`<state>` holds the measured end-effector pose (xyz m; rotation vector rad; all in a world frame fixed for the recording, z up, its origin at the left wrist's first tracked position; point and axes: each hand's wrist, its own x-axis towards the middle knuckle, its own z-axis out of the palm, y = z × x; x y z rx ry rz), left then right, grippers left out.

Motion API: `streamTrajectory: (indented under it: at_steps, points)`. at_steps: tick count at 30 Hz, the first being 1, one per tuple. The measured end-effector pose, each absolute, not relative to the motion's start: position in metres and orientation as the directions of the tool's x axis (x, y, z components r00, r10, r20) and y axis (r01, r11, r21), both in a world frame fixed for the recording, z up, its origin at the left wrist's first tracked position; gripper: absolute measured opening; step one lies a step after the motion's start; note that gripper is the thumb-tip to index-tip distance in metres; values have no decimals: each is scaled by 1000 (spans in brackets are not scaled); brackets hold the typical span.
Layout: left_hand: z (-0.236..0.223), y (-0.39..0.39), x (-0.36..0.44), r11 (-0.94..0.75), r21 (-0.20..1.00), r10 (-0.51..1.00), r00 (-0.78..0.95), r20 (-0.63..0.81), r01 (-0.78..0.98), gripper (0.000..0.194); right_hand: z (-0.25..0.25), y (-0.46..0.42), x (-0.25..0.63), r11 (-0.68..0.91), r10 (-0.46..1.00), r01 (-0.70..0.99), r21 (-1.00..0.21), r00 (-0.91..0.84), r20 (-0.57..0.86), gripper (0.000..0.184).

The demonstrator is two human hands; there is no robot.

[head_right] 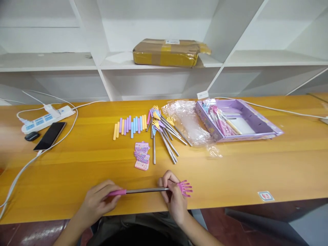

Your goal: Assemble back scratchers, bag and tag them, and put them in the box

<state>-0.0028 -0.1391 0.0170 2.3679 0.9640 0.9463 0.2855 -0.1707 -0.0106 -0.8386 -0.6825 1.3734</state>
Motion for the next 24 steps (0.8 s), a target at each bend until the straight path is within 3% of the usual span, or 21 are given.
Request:
streamTrajectory:
  at_steps: [11,13,18,20,24]
  points:
    - [22,-135,-5,-628,644,764,504,403,437,8,-27,-175,288,-54,999,-494,-868,-27,-47,40]
    - [21,-137,-4,-675,568,735,495,464,470,8,-20,-171,284,-83,997,-530,-844,-43,-72,41]
    - [8,-143,-4,-755,212,556,435,708,620,6,-2,-160,274,-117,993,-614,-780,-51,-109,40]
    - [3,-144,-6,-763,182,542,460,704,620,8,-1,-159,272,-120,993,-622,-774,-57,-107,42]
    - [2,-141,-10,-756,240,584,462,668,610,4,-5,-161,271,-107,994,-631,-769,-77,-75,40]
